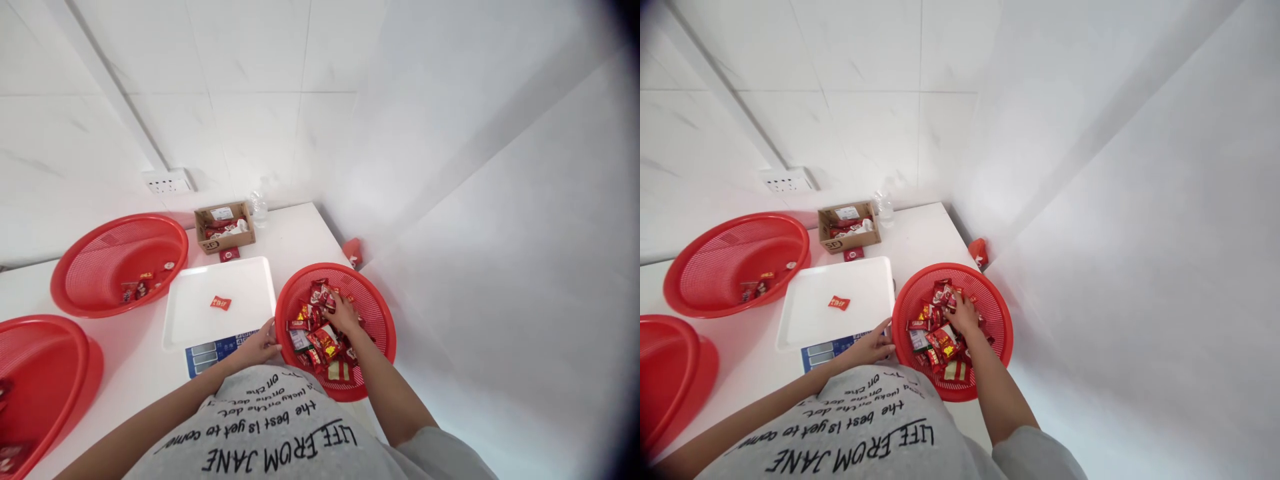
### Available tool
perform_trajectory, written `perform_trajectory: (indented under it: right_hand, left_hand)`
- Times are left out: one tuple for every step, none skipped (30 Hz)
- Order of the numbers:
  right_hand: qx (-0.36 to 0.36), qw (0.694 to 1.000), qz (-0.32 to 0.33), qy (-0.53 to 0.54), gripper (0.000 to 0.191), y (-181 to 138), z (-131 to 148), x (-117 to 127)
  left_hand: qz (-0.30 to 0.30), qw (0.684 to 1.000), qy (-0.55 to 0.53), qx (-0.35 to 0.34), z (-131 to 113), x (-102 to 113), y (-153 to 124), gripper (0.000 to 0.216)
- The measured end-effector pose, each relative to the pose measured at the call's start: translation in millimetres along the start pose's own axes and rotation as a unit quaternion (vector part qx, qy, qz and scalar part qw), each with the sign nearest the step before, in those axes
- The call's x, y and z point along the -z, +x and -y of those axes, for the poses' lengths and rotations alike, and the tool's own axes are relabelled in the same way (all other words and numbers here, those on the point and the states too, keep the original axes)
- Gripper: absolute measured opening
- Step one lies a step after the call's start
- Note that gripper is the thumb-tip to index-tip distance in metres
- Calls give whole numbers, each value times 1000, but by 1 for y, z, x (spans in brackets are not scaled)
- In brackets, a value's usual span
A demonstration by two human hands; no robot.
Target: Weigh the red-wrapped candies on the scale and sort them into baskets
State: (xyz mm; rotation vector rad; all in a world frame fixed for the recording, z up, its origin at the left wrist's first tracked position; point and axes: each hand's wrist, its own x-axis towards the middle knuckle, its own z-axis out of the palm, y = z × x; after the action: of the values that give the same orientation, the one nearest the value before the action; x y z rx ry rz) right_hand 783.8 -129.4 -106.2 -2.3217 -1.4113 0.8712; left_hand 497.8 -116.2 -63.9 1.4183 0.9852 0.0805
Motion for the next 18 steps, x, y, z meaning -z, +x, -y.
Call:
perform_trajectory:
  right_hand:
    - [4,1000,7,24,68,-1,1,-2]
    - [13,998,18,51,61,-3,2,-3]
    - [26,996,35,75,54,-5,3,-4]
    - [38,993,54,93,48,-7,5,-6]
    - [47,991,71,103,43,-11,7,-7]
    - [54,989,84,108,40,-15,9,-7]
    - [62,987,97,116,37,-20,12,-7]
    - [75,982,114,127,35,-26,15,-6]
    - [93,976,136,141,34,-32,18,-3]
    - [114,967,164,156,33,-38,21,0]
    - [133,956,198,171,34,-43,24,5]
    - [150,943,237,180,36,-48,26,11]
    - [160,929,277,185,40,-51,28,17]
    - [163,917,314,186,45,-53,29,22]
    - [162,907,341,190,49,-52,28,28]
    - [156,902,351,197,51,-49,26,31]
    - [147,906,338,209,50,-44,23,34]
    - [132,918,300,222,48,-37,18,35]
  left_hand:
    - [0,1000,1,1,0,0,0,88]
    - [1,1000,1,1,0,0,1,89]
    - [1,1000,0,-1,1,-1,1,89]
    - [1,1000,-4,-2,1,-1,2,90]
    - [2,1000,-9,-1,2,-1,2,91]
    - [4,1000,-15,1,3,-1,2,92]
    - [7,1000,-24,4,3,-1,3,93]
    - [9,999,-33,5,4,-1,3,93]
    - [11,999,-42,6,5,-1,4,94]
    - [12,999,-50,6,5,-1,4,94]
    - [14,998,-57,5,5,-1,4,94]
    - [16,998,-63,3,4,-1,5,93]
    - [18,998,-66,3,4,-1,5,93]
    - [20,997,-69,2,3,-1,6,94]
    - [21,997,-70,1,2,-1,6,94]
    - [22,997,-71,1,1,-1,6,94]
    - [22,997,-72,1,0,-1,6,95]
    - [22,997,-71,1,-2,-1,6,95]
